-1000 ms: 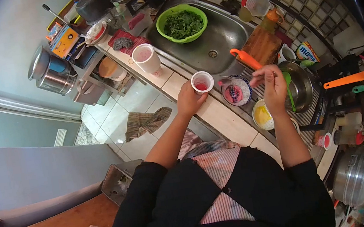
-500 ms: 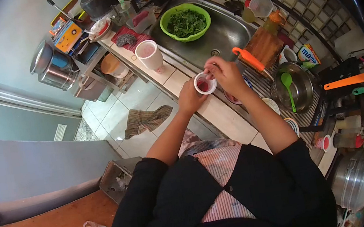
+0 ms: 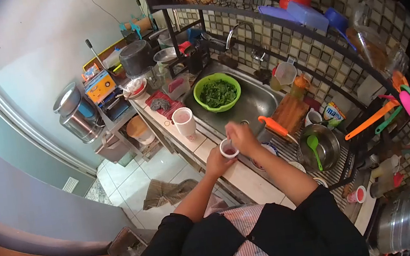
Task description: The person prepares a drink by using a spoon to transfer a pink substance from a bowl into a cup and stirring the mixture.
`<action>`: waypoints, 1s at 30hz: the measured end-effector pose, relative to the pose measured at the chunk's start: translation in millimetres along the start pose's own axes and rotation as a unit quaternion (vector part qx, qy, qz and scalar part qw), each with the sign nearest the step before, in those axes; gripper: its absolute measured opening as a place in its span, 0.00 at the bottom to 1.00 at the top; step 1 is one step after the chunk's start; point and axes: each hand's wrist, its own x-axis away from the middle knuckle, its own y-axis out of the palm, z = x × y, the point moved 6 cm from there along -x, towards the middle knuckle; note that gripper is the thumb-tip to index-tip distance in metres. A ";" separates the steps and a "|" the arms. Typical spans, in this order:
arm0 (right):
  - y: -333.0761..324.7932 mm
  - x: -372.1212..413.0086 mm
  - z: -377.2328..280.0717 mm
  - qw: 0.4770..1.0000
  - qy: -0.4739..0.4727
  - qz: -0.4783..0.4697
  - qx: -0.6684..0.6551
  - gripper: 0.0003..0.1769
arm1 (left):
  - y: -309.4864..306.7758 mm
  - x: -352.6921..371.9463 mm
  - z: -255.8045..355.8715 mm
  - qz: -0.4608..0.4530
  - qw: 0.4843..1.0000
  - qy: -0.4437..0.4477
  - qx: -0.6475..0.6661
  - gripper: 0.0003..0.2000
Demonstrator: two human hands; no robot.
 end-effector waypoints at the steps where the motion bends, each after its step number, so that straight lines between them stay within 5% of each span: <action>1: 7.6 2.3 8.5 0.999 -0.028 -0.011 0.018 0.17 | 2.5 -6.2 -3.1 -0.057 0.997 -0.014 0.040 0.25; 6: -4.0 -4.7 8.6 1.000 -0.016 -0.008 0.024 0.14 | 13.2 -2.7 -32.4 -0.035 0.999 -0.009 0.023 0.22; 8: -3.3 6.7 -4.8 0.979 -0.147 0.048 0.133 0.16 | 8.4 -12.0 -24.3 -0.061 0.989 0.024 0.129 0.18; 16: -13.1 18.8 38.3 0.993 -0.014 0.008 0.116 0.14 | 4.8 -12.8 -35.1 -0.119 0.969 -0.048 0.210 0.20; 23: 6.5 48.8 18.6 0.995 0.022 0.084 0.058 0.13 | -8.3 -0.6 -46.8 -0.083 0.973 -0.058 0.207 0.23; 30: 24.1 66.5 -20.8 0.983 -0.016 0.104 0.153 0.10 | -1.8 2.8 -38.3 -0.060 0.959 -0.059 0.271 0.17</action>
